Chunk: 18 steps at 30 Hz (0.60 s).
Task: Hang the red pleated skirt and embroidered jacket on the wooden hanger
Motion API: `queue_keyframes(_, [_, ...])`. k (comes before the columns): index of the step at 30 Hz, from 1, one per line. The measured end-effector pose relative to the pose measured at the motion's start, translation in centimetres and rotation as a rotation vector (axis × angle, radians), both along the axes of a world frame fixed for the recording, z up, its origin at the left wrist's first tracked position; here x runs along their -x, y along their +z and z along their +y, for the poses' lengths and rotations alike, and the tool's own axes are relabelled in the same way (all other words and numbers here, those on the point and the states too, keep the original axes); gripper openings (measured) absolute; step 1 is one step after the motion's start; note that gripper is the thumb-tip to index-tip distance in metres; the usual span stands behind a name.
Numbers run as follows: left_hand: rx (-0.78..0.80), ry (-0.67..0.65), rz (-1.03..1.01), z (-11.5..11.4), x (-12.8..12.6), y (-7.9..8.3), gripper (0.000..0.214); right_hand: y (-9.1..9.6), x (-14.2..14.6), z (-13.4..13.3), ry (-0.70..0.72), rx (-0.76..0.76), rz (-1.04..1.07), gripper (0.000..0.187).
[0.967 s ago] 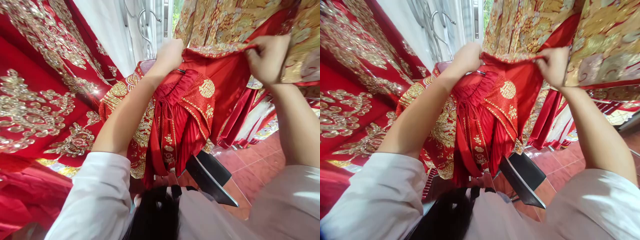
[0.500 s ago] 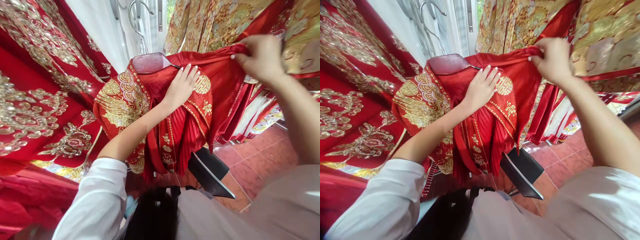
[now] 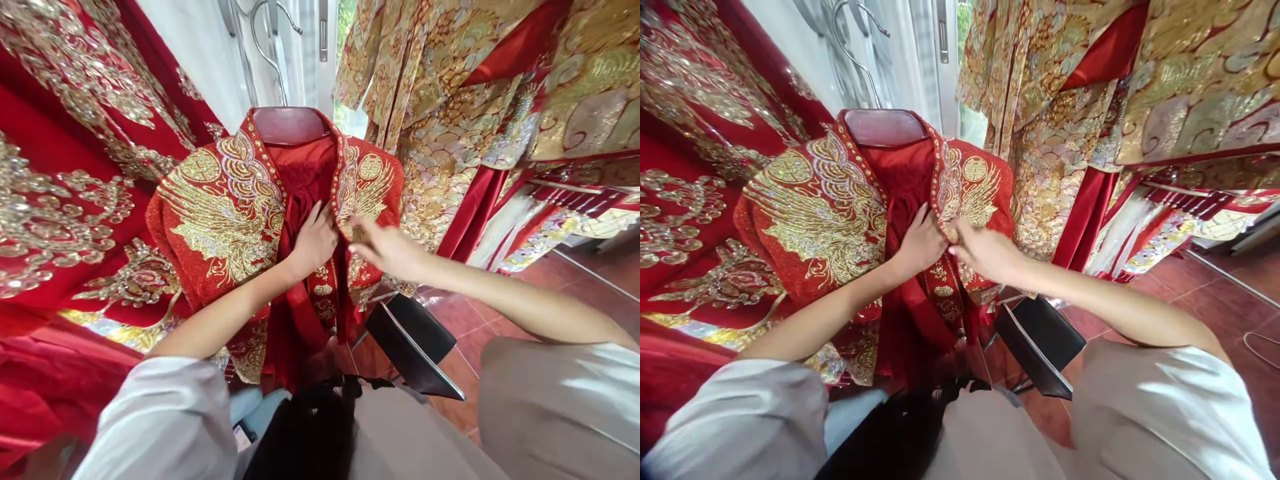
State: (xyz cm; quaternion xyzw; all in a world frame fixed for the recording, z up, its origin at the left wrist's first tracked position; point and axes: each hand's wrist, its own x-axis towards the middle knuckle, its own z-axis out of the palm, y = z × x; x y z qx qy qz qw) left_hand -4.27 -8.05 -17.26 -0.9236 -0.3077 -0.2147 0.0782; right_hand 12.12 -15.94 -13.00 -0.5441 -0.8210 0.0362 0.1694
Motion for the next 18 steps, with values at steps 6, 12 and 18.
queue_keyframes(6, [-0.238, 0.232, -0.108, -3.7, 6.3, 7.4, 0.035, 6.0, -7.9, 7.1, -0.109, -0.378, 0.274, 0.041])
queue_keyframes(12, [-0.134, 0.623, -0.252, -0.6, 7.5, 13.6, 0.052, 8.4, -5.1, 12.2, 0.244, -0.274, 0.273, 0.043])
queue_keyframes(18, [-0.032, 0.553, -0.355, 2.7, 9.0, 13.4, 0.039, 9.2, 0.0, 12.3, 0.175, -0.177, 0.248, 0.037])
